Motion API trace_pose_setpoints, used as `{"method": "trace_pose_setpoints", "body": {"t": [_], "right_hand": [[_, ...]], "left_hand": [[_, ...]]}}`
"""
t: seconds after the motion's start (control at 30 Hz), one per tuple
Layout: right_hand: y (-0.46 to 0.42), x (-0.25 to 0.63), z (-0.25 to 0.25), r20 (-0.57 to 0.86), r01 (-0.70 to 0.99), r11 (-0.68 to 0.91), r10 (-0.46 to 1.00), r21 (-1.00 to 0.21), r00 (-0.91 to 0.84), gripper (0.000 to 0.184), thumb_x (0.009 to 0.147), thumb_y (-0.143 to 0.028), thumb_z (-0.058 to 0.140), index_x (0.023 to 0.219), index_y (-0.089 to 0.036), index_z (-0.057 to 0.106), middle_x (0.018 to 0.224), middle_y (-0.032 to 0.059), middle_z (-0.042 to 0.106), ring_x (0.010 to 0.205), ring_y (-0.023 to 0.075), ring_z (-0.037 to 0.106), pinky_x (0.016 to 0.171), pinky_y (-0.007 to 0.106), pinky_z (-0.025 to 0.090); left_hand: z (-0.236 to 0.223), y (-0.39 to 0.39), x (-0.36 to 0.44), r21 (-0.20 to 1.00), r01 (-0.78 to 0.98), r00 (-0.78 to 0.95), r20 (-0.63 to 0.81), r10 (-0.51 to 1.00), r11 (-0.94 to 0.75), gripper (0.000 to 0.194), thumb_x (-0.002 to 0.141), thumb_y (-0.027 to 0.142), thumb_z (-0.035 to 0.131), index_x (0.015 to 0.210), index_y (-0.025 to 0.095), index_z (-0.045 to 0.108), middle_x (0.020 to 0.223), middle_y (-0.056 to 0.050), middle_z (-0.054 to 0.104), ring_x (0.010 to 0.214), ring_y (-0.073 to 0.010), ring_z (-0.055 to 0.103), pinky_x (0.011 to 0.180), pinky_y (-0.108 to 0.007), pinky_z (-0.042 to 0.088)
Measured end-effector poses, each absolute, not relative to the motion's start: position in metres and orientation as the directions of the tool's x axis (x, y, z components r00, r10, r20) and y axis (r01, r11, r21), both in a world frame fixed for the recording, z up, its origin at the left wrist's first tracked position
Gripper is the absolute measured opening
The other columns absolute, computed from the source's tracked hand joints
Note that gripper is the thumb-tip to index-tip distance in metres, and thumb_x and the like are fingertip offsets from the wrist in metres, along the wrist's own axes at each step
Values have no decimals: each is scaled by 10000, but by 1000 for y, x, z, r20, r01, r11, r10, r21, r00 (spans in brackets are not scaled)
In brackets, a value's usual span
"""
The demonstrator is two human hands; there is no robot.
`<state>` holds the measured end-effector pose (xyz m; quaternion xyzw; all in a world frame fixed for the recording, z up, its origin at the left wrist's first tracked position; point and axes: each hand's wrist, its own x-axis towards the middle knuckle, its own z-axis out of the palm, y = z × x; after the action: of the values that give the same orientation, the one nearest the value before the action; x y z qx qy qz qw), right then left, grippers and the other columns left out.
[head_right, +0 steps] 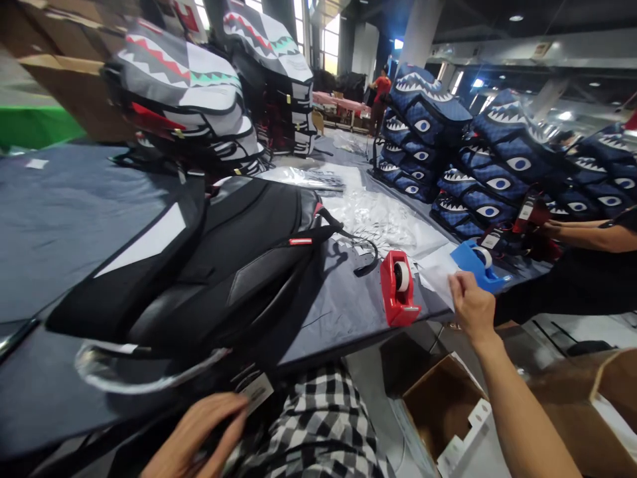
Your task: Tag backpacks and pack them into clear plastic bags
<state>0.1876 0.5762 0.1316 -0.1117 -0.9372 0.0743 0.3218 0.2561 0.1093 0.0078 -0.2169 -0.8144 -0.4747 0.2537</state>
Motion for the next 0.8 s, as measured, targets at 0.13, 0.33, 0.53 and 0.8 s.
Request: {"method": "trace_pose_setpoints", "body": {"t": [0.13,0.33,0.53,0.8], "right_hand": [[465,222,149,-61,-191,883,-239,-430,-969,406,991,-537,423,830,-213,609,632,-10,570,564,131,499,566,230,344],[400,205,119,-328,-38,655,-427,-754,-842,413,827,-576,668,866,-166,639,691,-2,610,606,120,509,543,215,347],[400,199,83,-509,447,244,-415,-861,-754,599,584,-652,833,852,-144,662,757,36,673,683,165,606,645,259,469],[365,198,84,-356,201,381,-396,-902,-846,554,813,-680,640,891,-142,747,795,58,708,709,184,619,686,272,495]], "left_hand": [[43,187,240,918,379,-886,323,334,118,741,731,327,845,1402,291,533,1348,-89,638,1220,-264,613,1042,-390,504],[29,231,239,940,-218,-914,-102,392,-263,624,661,484,840,1163,152,678,1030,-75,732,915,-221,670,856,-326,525],[13,199,247,914,-214,-972,-165,166,-346,453,722,548,781,906,142,703,756,-7,672,688,-138,576,667,-235,451],[7,165,269,937,241,-958,272,-96,252,291,977,418,520,1008,219,730,913,-55,732,872,-200,636,841,-330,482]]}}
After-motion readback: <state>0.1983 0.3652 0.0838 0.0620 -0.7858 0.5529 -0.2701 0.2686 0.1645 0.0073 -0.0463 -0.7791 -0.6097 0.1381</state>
